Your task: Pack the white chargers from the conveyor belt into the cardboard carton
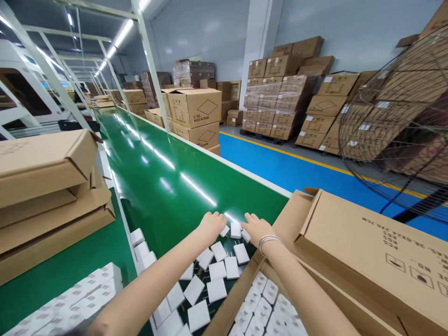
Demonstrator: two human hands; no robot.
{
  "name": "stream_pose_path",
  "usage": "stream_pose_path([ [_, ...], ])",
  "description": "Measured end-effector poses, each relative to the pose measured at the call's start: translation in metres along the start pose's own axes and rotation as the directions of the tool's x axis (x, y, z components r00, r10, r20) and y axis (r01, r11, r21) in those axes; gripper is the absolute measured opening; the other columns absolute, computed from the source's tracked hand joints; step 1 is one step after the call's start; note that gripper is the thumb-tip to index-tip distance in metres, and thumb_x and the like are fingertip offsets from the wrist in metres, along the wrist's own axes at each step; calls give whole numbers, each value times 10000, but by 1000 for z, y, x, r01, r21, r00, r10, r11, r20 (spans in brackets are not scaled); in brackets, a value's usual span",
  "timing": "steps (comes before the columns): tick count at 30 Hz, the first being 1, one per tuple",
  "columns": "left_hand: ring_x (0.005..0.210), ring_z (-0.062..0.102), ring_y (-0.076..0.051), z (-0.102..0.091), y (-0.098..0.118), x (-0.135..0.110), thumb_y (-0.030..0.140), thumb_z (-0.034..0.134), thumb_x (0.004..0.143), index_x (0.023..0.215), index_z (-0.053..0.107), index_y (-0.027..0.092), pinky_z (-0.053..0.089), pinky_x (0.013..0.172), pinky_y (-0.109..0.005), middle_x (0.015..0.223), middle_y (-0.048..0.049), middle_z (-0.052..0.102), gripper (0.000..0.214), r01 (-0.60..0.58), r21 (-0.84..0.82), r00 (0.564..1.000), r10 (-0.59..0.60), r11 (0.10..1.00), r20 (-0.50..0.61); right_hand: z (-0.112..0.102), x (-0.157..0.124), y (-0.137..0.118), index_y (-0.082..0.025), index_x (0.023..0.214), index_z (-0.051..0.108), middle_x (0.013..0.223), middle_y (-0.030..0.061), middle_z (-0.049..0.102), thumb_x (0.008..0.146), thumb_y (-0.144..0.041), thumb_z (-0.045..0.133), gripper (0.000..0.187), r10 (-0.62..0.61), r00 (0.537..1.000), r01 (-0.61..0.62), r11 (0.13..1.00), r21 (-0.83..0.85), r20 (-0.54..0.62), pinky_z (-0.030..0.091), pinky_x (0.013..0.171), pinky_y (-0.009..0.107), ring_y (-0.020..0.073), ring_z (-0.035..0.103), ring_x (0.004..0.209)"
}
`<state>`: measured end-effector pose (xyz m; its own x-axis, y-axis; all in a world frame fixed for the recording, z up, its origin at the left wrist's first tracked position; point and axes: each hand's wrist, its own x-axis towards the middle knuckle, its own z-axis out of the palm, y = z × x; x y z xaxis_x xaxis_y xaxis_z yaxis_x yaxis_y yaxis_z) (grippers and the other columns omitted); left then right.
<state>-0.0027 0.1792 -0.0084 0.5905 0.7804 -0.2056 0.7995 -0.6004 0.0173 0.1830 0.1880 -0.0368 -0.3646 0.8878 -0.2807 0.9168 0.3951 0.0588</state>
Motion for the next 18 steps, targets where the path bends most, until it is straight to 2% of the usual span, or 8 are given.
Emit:
stream_pose_path([
  [3, 1012, 600, -253, -5, 6, -9, 51, 606, 814, 1078, 624, 144, 464, 809, -347, 1021, -127, 655, 280, -35, 33, 999, 36, 999, -39, -10, 0, 0, -202, 1084, 632, 1334, 81, 543, 880, -277, 658, 219, 4, 999, -4, 1000, 3, -35, 499, 927, 469, 263, 539, 1157],
  [7, 970, 602, -198, 3, 38, -14, 114, 559, 892, 1016, 645, 200, 454, 776, -305, 1017, -59, 665, 174, -162, 21, 986, 163, 987, -42, -30, -3, 5, -178, 1072, 622, 1270, 90, 575, 908, -342, 618, 232, 141, 989, -140, 990, 26, -50, 529, 859, 439, 243, 585, 1066],
  [11, 968, 602, -188, 11, 64, -10, 119, 502, 934, 954, 664, 189, 461, 784, -314, 995, -61, 680, 178, -199, -16, 980, 198, 980, -28, -42, -3, -2, -178, 1078, 621, 1284, 90, 571, 911, -382, 608, 265, 257, 966, -256, 964, 66, -1, 524, 870, 449, 244, 585, 1072],
  [14, 1026, 594, -211, 6, 62, -11, 74, 519, 894, 959, 664, 170, 468, 823, -337, 1006, -92, 687, 186, -160, -54, 987, 160, 986, -17, -40, 1, -12, -178, 1104, 621, 1238, 88, 605, 913, -405, 605, 297, 355, 929, -365, 925, 104, 106, 530, 868, 459, 241, 606, 1046],
  [16, 1055, 596, -236, -2, 53, -17, 52, 555, 837, 988, 659, 152, 471, 836, -344, 1016, -121, 688, 209, -86, -76, 996, 87, 993, 6, -36, 7, -21, -177, 1107, 624, 1180, 80, 637, 914, -404, 609, 298, 405, 893, -434, 891, 135, 198, 542, 848, 449, 230, 630, 999],
  [18, 1054, 609, -271, -11, 40, -27, 108, 588, 808, 1037, 641, 127, 484, 820, -352, 1017, -151, 688, 236, 22, -93, 999, -19, 995, 43, -33, 15, -30, -177, 1100, 628, 1142, 70, 654, 913, -385, 618, 280, 427, 860, -483, 857, 178, 279, 553, 828, 433, 220, 642, 971],
])
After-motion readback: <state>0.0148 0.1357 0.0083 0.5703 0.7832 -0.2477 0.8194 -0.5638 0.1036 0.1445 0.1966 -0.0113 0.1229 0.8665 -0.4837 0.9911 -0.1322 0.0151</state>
